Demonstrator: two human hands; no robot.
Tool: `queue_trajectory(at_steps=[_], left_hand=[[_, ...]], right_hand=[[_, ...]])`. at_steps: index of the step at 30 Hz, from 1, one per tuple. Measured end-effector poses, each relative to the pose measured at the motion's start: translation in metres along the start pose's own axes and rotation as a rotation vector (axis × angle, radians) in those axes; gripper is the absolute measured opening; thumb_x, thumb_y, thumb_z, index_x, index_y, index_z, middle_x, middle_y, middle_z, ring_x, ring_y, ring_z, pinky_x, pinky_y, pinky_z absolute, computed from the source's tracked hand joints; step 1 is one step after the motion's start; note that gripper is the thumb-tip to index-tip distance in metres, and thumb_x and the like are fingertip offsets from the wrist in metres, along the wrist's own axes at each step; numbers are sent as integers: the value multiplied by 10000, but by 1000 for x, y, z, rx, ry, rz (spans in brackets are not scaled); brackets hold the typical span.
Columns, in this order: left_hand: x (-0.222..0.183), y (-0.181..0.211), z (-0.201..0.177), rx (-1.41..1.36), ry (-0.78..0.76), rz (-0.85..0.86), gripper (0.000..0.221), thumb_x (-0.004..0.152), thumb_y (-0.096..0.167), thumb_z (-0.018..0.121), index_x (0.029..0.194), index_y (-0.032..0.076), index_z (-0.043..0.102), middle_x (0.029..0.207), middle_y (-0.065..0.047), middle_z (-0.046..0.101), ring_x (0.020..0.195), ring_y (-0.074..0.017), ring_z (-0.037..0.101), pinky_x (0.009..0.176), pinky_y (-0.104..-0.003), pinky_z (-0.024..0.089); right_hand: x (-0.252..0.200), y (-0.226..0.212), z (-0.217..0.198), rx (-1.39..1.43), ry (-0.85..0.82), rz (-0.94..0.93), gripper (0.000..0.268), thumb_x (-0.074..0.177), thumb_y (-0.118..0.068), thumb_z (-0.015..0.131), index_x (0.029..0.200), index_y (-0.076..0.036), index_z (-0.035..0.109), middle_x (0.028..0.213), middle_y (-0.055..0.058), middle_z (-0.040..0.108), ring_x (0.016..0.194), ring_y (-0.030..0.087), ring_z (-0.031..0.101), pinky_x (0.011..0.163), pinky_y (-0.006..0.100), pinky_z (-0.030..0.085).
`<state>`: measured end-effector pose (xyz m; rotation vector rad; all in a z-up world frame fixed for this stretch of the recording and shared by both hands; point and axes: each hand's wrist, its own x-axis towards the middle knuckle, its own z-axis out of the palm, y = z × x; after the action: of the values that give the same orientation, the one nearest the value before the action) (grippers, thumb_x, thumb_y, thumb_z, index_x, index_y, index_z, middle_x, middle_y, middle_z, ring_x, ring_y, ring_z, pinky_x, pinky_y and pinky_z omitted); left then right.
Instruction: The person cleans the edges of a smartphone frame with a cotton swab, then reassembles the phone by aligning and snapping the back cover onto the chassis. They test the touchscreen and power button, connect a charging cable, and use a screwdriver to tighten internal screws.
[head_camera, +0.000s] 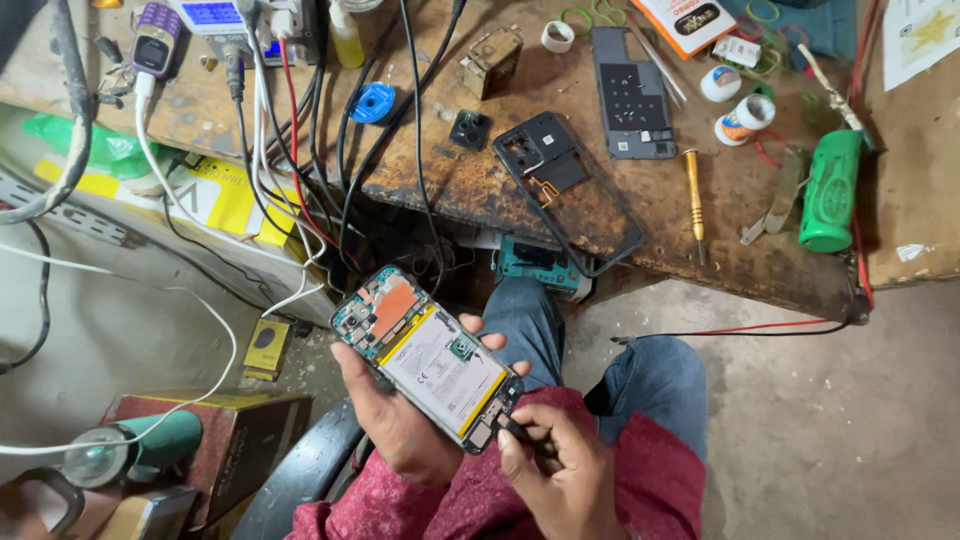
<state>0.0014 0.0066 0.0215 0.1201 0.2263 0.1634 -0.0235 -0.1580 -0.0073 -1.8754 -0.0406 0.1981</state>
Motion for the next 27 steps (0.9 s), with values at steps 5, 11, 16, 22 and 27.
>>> queue_trajectory(at_steps=[5,11,16,22,27], left_hand=[[5,19,-23,16,27,51,978,886,897,259,1421,127,535,1209,-222,649,1045,-457,670,873,-779,499],[10,43,-27,82,126,25,968,874,886,253,1441,149,521,1212,-207,652,1045,-454,667,858,-759,514],[13,31,-27,291,224,-53,928,911,828,264,1410,97,539,1154,-271,684,950,-376,696,795,-540,585],[13,22,-32,234,114,-134,870,961,750,250,1440,72,509,1232,-251,686,983,-315,702,841,-459,600],[12,21,-28,311,86,-71,801,991,654,262,1524,75,407,1368,-219,615,1201,-316,659,996,-469,570]], right_hand=[[-6,16,-11,-456,-134,60,482,759,-332,902,1165,-87,815,767,57,655,677,148,616,599,258,540],[30,-31,-57,-522,-7,-387,709,755,-360,819,1321,27,637,1397,206,639,1319,337,606,1085,444,458],[103,-83,-54,-729,306,-583,668,912,-363,820,1382,36,565,1448,239,586,1360,389,571,1165,475,450],[162,-97,-41,-851,182,-608,832,893,-307,866,1492,78,437,1453,307,542,1348,468,524,1121,502,413],[160,-98,-41,-678,173,-548,843,845,-173,871,1522,46,419,1432,264,568,1338,369,577,1124,443,452]])
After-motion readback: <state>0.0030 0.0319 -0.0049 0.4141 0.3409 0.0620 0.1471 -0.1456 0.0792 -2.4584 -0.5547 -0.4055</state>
